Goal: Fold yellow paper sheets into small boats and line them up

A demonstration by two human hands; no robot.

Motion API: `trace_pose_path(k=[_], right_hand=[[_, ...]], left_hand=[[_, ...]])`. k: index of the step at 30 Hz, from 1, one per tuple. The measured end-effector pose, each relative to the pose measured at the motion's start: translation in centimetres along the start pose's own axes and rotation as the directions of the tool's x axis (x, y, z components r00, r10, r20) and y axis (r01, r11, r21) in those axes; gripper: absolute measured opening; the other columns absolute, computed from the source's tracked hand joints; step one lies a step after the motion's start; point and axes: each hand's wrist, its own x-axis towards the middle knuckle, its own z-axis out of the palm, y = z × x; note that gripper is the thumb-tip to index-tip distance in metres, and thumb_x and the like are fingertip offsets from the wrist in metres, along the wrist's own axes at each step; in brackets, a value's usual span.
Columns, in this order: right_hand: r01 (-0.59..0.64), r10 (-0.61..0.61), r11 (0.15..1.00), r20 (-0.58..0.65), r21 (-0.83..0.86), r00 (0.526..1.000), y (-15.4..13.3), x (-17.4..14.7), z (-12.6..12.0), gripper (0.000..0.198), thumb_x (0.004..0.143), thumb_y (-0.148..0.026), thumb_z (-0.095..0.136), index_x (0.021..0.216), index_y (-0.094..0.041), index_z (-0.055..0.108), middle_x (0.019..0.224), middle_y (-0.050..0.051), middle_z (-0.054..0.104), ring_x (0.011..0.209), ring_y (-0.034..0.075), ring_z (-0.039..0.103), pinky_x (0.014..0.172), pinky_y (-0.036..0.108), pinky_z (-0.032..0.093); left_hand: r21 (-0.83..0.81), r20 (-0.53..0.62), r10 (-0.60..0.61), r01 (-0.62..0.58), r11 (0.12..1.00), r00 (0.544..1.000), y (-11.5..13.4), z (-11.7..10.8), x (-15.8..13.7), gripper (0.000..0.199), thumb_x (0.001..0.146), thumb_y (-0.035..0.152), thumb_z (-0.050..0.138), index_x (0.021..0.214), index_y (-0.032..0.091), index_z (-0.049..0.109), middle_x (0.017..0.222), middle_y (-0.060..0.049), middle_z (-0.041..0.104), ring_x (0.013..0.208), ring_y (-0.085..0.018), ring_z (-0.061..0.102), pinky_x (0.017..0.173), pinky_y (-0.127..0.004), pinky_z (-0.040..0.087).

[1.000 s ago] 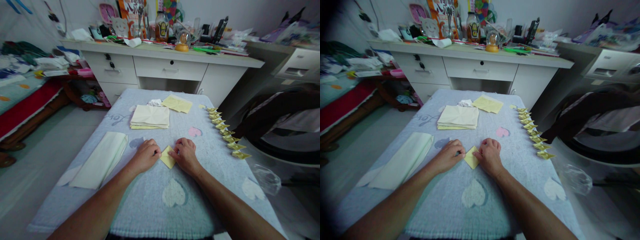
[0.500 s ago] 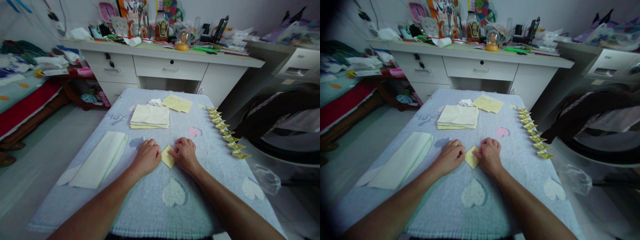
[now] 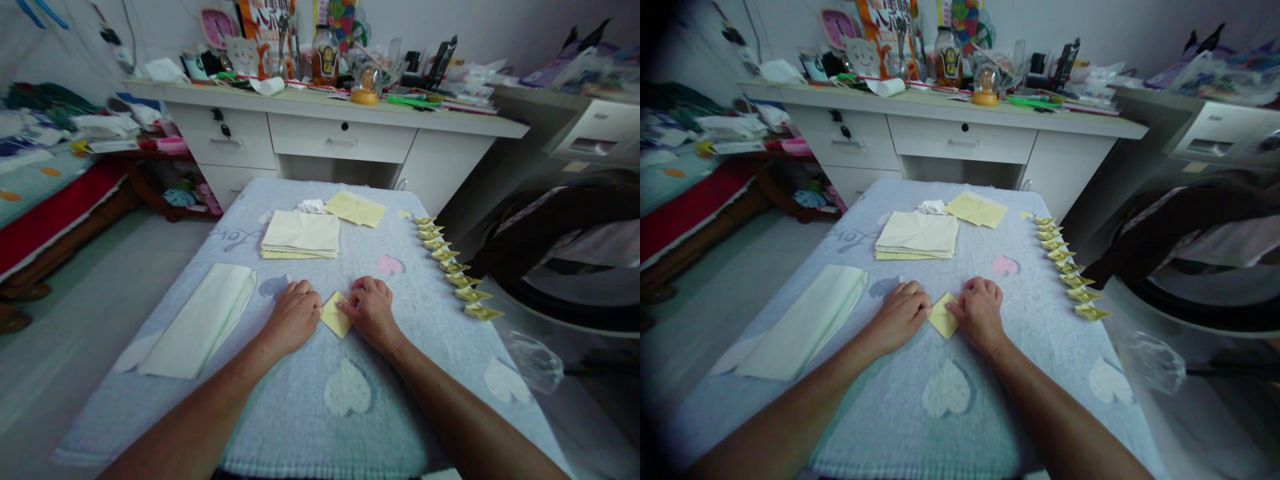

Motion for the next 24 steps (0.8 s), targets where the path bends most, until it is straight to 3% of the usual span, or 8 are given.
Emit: trace_pose_path(k=[7,12,16,24], right_hand=[[0.0,0.0,1.0,0.012,-0.012,1.0,0.0,0.0,-0.1,0.029,0.084,-0.043,0.063,0.066,-0.02,0.064,0.101,0.005,0.058,0.099,0.023,0.045,0.088,0.04,0.03],[-0.007,0.007,1.0,0.008,-0.025,1.0,-0.2,0.0,-0.1,0.03,0.084,-0.045,0.063,0.066,-0.021,0.064,0.1,0.005,0.058,0.099,0.023,0.045,0.088,0.041,0.031],[0.002,-0.002,0.999,-0.002,-0.039,1.0,-0.2,0.0,-0.1,0.035,0.086,-0.048,0.058,0.065,-0.021,0.064,0.099,0.006,0.057,0.097,0.024,0.045,0.087,0.041,0.031],[0.005,-0.004,0.998,0.007,-0.064,1.0,-0.2,-0.1,-0.1,0.03,0.087,-0.045,0.057,0.072,-0.021,0.064,0.1,0.006,0.057,0.098,0.024,0.045,0.087,0.04,0.032]], left_hand=[[-0.017,-0.028,-0.012,0.012,1.0,1.0,-0.1,-0.1,0.1,0.013,0.082,0.015,0.05,0.074,0.019,0.058,0.083,-0.004,0.054,0.087,-0.02,0.05,0.084,-0.035,0.039],[-0.158,-0.12,0.033,-0.052,0.986,0.992,-0.3,-0.5,0.5,0.02,0.082,0.012,0.05,0.094,0.02,0.063,0.096,-0.004,0.057,0.098,-0.02,0.051,0.089,-0.034,0.039],[-0.187,-0.09,0.132,-0.147,0.971,0.987,-0.2,0.0,0.9,0.026,0.087,0.016,0.05,0.104,0.024,0.068,0.1,-0.004,0.058,0.099,-0.02,0.05,0.091,-0.035,0.038],[-0.166,-0.027,0.141,-0.143,0.976,0.99,-0.9,0.6,1.1,0.029,0.085,0.018,0.056,0.109,0.03,0.07,0.101,-0.003,0.056,0.1,-0.02,0.048,0.092,-0.035,0.038]])
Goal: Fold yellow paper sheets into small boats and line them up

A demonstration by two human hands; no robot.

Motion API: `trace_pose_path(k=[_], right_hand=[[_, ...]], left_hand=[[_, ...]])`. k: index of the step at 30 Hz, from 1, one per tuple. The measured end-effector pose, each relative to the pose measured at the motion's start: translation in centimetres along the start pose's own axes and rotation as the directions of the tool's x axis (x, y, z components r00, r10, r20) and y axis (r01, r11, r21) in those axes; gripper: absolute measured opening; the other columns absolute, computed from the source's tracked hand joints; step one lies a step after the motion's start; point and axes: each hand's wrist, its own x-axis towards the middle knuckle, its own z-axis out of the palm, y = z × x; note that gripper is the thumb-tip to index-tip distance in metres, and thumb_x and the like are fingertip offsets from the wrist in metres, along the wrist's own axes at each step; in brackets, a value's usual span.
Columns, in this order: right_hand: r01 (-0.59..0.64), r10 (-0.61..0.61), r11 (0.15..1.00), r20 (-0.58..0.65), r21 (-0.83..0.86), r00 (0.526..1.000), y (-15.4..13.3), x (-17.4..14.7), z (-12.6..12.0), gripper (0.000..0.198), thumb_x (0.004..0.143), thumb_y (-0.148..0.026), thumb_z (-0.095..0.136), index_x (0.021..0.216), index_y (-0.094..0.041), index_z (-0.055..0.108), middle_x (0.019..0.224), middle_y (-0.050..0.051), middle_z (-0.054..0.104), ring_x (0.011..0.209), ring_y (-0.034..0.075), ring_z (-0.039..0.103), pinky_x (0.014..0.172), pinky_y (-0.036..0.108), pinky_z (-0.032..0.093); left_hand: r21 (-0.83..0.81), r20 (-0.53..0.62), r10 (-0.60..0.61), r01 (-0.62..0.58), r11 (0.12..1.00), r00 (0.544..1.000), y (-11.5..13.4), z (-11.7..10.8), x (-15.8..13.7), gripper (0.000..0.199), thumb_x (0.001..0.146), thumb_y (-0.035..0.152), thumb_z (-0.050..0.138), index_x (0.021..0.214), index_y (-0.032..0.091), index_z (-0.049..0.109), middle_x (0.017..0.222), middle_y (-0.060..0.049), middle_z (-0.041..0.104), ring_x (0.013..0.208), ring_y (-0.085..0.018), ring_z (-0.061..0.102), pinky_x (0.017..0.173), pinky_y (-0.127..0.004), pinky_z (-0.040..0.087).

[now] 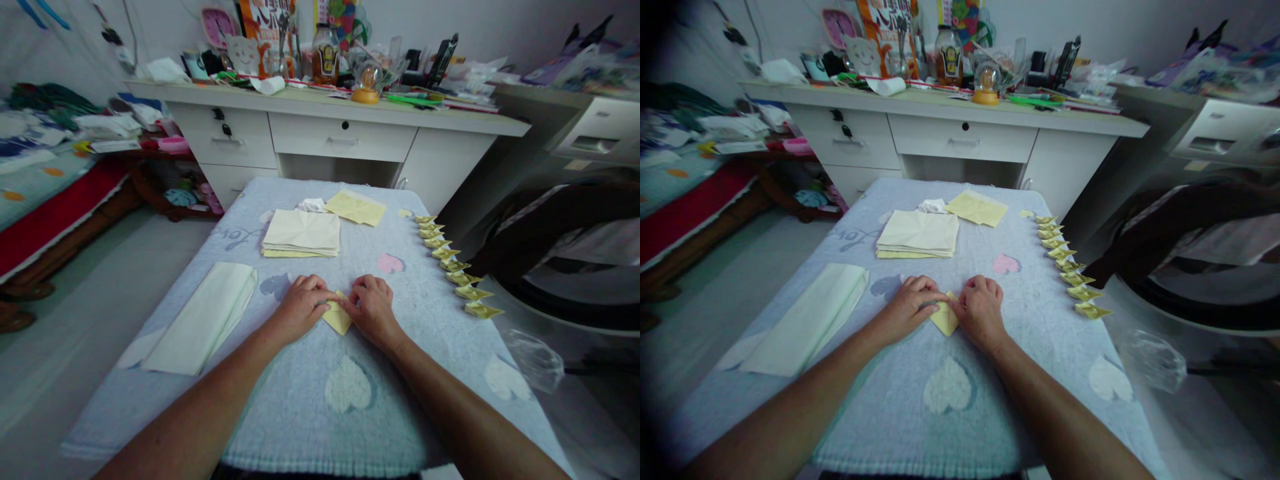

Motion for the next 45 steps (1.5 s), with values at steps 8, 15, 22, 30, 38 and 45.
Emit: trace_pose_path(k=[8,15,22,30,38,45], right_hand=[[0.026,-0.027,0.996,-0.008,-0.086,1.0,-0.4,-0.3,-0.2,0.033,0.084,-0.052,0.057,0.085,-0.019,0.06,0.099,0.008,0.055,0.097,0.026,0.044,0.086,0.04,0.032],[-0.001,0.001,0.995,0.0,-0.105,1.0,0.5,-0.3,0.0,0.03,0.081,-0.049,0.062,0.088,-0.02,0.059,0.102,0.007,0.054,0.097,0.026,0.045,0.084,0.039,0.033],[-0.034,0.032,0.994,-0.019,-0.1,0.999,2.0,-0.4,-0.5,0.025,0.079,-0.044,0.066,0.087,-0.022,0.059,0.104,0.007,0.054,0.097,0.026,0.045,0.084,0.04,0.032],[-0.029,0.027,0.998,-0.038,-0.051,0.999,2.6,-0.4,-1.2,0.015,0.08,-0.034,0.063,0.089,-0.022,0.06,0.108,0.007,0.053,0.101,0.025,0.044,0.088,0.04,0.032],[0.111,-0.115,0.987,-0.034,-0.115,0.993,0.0,-0.4,-0.3,0.052,0.085,-0.052,0.051,0.121,-0.015,0.05,0.122,0.015,0.051,0.112,0.03,0.041,0.101,0.047,0.025],[0.095,-0.095,0.985,0.013,-0.142,0.995,0.0,-0.3,-0.1,0.066,0.085,-0.055,0.05,0.137,-0.017,0.039,0.132,0.016,0.047,0.12,0.031,0.039,0.104,0.049,0.022]], left_hand=[[0.009,-0.008,0.002,-0.002,1.0,1.0,-0.1,0.1,0.0,0.029,0.086,0.02,0.057,0.11,0.029,0.07,0.101,-0.004,0.054,0.099,-0.02,0.047,0.092,-0.035,0.039],[0.016,-0.004,0.0,0.0,1.0,1.0,-0.1,0.1,0.0,0.034,0.084,0.019,0.058,0.115,0.031,0.068,0.101,-0.004,0.054,0.099,-0.02,0.046,0.092,-0.035,0.039],[0.014,-0.002,-0.016,0.016,1.0,1.0,-0.2,0.2,-0.1,0.036,0.083,0.017,0.058,0.114,0.031,0.068,0.101,-0.004,0.054,0.099,-0.021,0.046,0.092,-0.036,0.039],[-0.005,0.015,-0.012,0.013,1.0,1.0,-0.2,0.1,-0.1,0.035,0.083,0.017,0.057,0.114,0.03,0.068,0.104,-0.005,0.054,0.102,-0.021,0.046,0.095,-0.037,0.039],[0.036,0.005,-0.028,0.028,0.999,1.0,0.1,0.2,-0.1,0.035,0.084,0.018,0.056,0.114,0.033,0.068,0.103,-0.004,0.054,0.1,-0.021,0.046,0.092,-0.036,0.038],[0.103,0.088,-0.103,0.094,0.99,0.991,-0.1,-0.8,-0.5,0.041,0.085,0.021,0.056,0.117,0.045,0.063,0.118,-0.002,0.051,0.113,-0.024,0.041,0.098,-0.042,0.03]])
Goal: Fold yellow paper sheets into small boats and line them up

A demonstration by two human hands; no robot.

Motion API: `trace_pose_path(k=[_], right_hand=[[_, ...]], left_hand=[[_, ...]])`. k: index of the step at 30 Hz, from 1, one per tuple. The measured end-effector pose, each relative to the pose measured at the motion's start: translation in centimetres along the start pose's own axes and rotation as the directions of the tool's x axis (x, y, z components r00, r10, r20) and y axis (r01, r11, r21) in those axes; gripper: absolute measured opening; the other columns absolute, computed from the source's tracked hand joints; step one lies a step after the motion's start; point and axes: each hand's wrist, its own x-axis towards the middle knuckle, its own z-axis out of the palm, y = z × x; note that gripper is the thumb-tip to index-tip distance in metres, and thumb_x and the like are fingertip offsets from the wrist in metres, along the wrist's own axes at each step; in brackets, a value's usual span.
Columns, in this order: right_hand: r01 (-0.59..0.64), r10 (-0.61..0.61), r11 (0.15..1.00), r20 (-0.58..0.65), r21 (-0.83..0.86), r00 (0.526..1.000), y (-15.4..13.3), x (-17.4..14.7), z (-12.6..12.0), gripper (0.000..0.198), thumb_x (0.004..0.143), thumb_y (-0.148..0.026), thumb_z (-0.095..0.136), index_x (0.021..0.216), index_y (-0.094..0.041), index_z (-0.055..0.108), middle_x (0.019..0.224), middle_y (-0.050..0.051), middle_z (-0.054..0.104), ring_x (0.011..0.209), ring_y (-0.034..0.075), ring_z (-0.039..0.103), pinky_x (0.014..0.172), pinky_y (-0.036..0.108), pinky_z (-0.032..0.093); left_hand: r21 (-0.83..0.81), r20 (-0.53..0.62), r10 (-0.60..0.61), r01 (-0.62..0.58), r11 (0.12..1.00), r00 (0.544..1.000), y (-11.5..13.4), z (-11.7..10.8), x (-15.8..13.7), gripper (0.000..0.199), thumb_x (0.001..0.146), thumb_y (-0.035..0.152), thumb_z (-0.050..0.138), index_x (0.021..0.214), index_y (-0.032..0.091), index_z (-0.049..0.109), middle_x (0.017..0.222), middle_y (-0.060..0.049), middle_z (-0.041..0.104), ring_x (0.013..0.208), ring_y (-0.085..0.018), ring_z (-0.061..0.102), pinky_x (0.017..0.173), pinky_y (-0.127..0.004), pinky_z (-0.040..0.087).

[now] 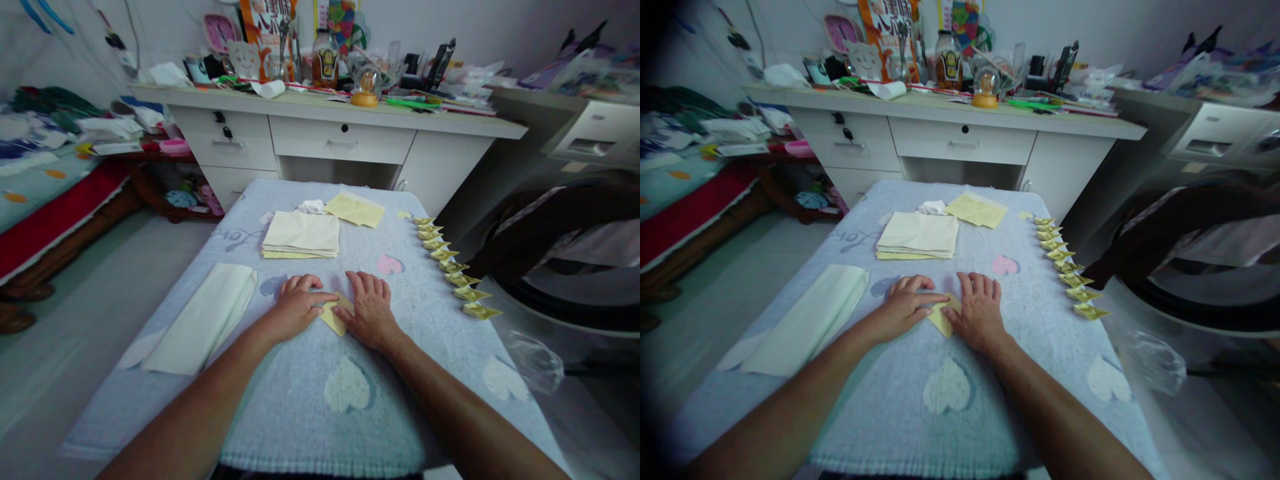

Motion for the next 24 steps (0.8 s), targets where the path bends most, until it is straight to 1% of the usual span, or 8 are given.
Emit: trace_pose_path(k=[6,9,11,13,16,18,20,24], right_hand=[[0.0,0.0,1.0,0.006,-0.009,1.0,-0.1,0.0,0.0,0.071,0.083,-0.056,0.053,0.141,-0.017,0.037,0.133,0.017,0.047,0.12,0.032,0.038,0.104,0.049,0.023],[0.002,-0.002,1.0,0.012,-0.015,1.0,-0.1,0.0,0.0,0.071,0.084,-0.055,0.052,0.141,-0.016,0.037,0.133,0.017,0.046,0.12,0.032,0.038,0.104,0.049,0.023],[0.005,-0.005,1.0,0.017,-0.02,1.0,-0.1,0.0,0.0,0.07,0.085,-0.055,0.051,0.141,-0.016,0.038,0.133,0.017,0.046,0.121,0.031,0.038,0.105,0.049,0.022],[0.005,-0.004,1.0,0.024,-0.024,1.0,-0.1,0.0,0.0,0.069,0.085,-0.055,0.051,0.141,-0.016,0.038,0.133,0.016,0.046,0.121,0.031,0.037,0.105,0.05,0.022],[0.002,-0.001,1.0,0.03,-0.027,1.0,-0.1,0.0,0.1,0.069,0.085,-0.054,0.051,0.141,-0.017,0.038,0.134,0.016,0.045,0.121,0.032,0.037,0.105,0.05,0.022],[0.002,-0.001,1.0,0.028,-0.03,1.0,-0.1,0.0,0.1,0.069,0.085,-0.054,0.049,0.142,-0.018,0.037,0.134,0.016,0.045,0.121,0.032,0.037,0.105,0.051,0.022],[0.003,-0.003,0.999,0.025,-0.032,1.0,-0.1,0.0,0.1,0.07,0.086,-0.055,0.048,0.144,-0.018,0.035,0.133,0.017,0.045,0.121,0.032,0.037,0.105,0.051,0.022],[0.006,-0.005,0.999,0.028,-0.036,1.0,0.0,0.0,0.1,0.072,0.086,-0.054,0.048,0.148,-0.021,0.029,0.133,0.016,0.045,0.12,0.032,0.038,0.104,0.052,0.022]], left_hand=[[-0.03,0.109,0.007,-0.003,1.0,0.994,-0.3,-1.1,0.1,0.044,0.089,0.019,0.047,0.12,0.048,0.06,0.121,-0.001,0.049,0.115,-0.022,0.039,0.099,-0.041,0.028],[-0.08,0.173,0.011,0.003,0.997,0.985,-0.3,-1.9,0.1,0.043,0.091,0.02,0.043,0.119,0.046,0.061,0.12,0.0,0.05,0.115,-0.021,0.039,0.102,-0.041,0.027],[-0.099,0.172,0.011,0.006,0.995,0.985,-0.3,-2.2,0.1,0.04,0.092,0.022,0.042,0.119,0.044,0.061,0.119,0.0,0.051,0.114,-0.021,0.039,0.102,-0.042,0.027],[-0.099,0.142,0.037,-0.023,0.995,0.989,-0.3,-2.1,0.0,0.036,0.092,0.028,0.045,0.12,0.042,0.061,0.118,0.0,0.052,0.113,-0.022,0.04,0.101,-0.042,0.028],[-0.061,0.049,0.051,-0.048,0.997,0.998,-0.1,-1.1,0.1,0.03,0.088,0.035,0.055,0.116,0.038,0.065,0.114,-0.001,0.055,0.11,-0.023,0.043,0.097,-0.041,0.03],[-0.027,-0.067,0.004,-0.006,1.0,0.998,0.0,-0.2,0.4,0.023,0.087,0.039,0.057,0.107,0.034,0.069,0.107,-0.002,0.057,0.106,-0.023,0.045,0.093,-0.041,0.031],[-0.011,-0.149,-0.02,0.018,1.0,0.989,0.2,0.6,0.7,0.02,0.083,0.042,0.063,0.099,0.032,0.07,0.103,-0.002,0.058,0.103,-0.023,0.046,0.091,-0.04,0.031],[-0.012,-0.174,-0.004,0.002,1.0,0.985,0.4,1.3,1.0,0.019,0.08,0.04,0.068,0.096,0.03,0.069,0.102,-0.001,0.059,0.1,-0.023,0.047,0.088,-0.039,0.032]])
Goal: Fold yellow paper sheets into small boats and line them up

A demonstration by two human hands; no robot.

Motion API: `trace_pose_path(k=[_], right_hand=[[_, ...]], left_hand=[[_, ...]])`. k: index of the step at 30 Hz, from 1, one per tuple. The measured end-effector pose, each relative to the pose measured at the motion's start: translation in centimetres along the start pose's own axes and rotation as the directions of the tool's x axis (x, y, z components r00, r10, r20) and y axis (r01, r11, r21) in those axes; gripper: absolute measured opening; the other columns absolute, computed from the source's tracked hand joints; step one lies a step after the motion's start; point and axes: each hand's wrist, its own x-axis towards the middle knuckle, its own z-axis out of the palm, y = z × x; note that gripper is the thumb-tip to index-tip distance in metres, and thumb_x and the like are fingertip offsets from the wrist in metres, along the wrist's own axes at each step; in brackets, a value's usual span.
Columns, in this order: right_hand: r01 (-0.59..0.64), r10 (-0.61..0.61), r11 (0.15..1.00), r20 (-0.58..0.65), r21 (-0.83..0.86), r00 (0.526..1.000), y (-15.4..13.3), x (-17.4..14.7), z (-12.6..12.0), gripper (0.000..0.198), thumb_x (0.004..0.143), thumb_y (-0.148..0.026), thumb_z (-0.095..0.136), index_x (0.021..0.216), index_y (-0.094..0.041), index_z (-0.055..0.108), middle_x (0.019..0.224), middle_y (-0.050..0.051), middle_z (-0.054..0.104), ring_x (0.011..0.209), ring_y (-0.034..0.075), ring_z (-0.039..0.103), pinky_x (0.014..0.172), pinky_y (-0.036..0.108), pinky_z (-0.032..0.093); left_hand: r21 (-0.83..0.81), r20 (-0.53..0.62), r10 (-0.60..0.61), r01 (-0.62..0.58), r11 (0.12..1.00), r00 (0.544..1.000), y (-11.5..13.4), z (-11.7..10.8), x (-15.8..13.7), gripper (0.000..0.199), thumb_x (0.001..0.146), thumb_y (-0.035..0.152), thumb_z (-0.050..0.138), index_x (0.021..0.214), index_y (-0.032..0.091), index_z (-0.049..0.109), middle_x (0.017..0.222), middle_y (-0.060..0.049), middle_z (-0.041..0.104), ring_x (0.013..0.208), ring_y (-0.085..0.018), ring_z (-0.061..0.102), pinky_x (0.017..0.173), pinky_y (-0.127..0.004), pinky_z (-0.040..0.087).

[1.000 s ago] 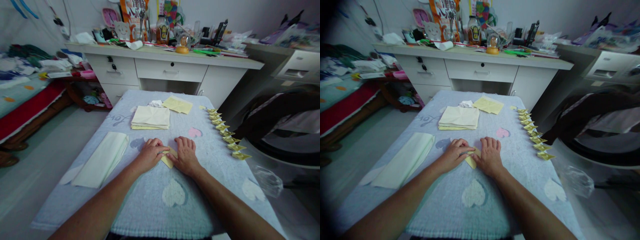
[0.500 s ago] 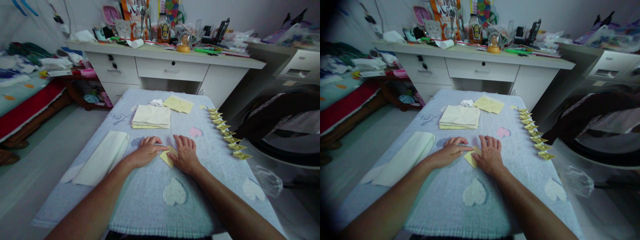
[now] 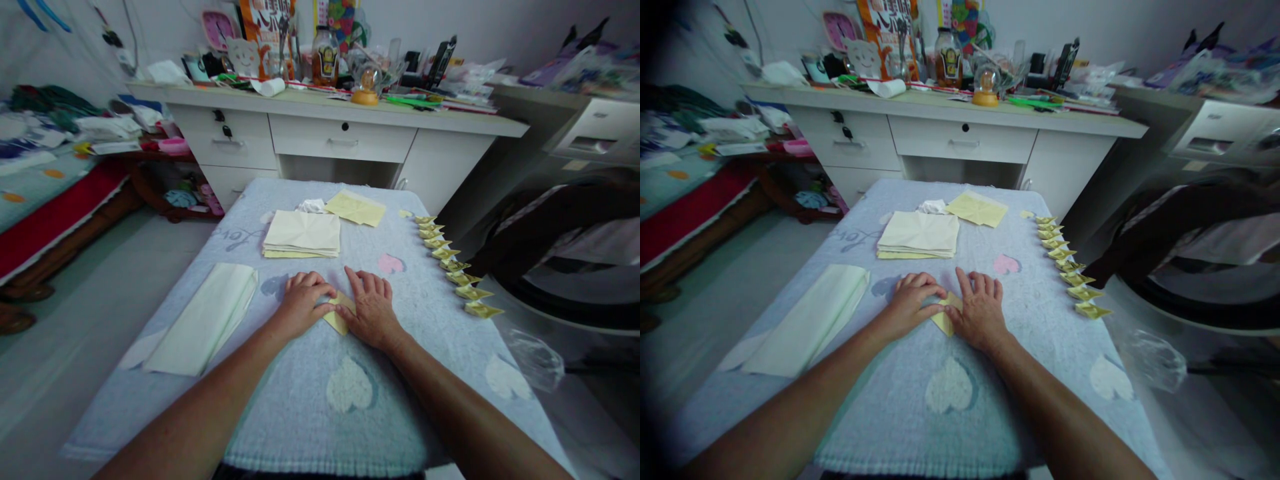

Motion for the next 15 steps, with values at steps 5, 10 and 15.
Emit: trace_pose_path(k=[5,10,15], right_hand=[[-0.028,0.028,1.0,0.01,-0.001,1.0,0.9,-0.1,-0.1,0.077,0.084,-0.05,0.054,0.15,-0.025,0.023,0.134,0.015,0.045,0.122,0.033,0.037,0.104,0.055,0.021],[-0.055,0.055,0.998,0.027,-0.001,0.998,2.8,-0.3,-0.6,0.079,0.082,-0.046,0.057,0.15,-0.026,0.021,0.138,0.015,0.042,0.124,0.035,0.036,0.102,0.057,0.023],[-0.021,0.02,0.998,0.015,0.067,1.0,4.2,-0.3,-1.1,0.077,0.08,-0.035,0.06,0.148,-0.023,0.027,0.139,0.016,0.04,0.126,0.034,0.035,0.102,0.055,0.026]], left_hand=[[0.002,0.015,-0.006,0.006,1.0,1.0,0.0,-0.2,0.1,0.019,0.078,0.032,0.069,0.096,0.031,0.067,0.103,0.0,0.059,0.101,-0.023,0.047,0.088,-0.039,0.032],[-0.011,0.023,-0.03,0.031,0.999,0.999,0.1,-0.2,0.1,0.027,0.075,0.028,0.07,0.101,0.028,0.063,0.107,-0.001,0.059,0.103,-0.024,0.047,0.089,-0.039,0.032],[-0.021,0.035,-0.064,0.064,0.998,0.997,0.1,-0.1,0.3,0.039,0.073,0.027,0.07,0.111,0.029,0.059,0.118,-0.002,0.055,0.109,-0.026,0.046,0.092,-0.04,0.032]])
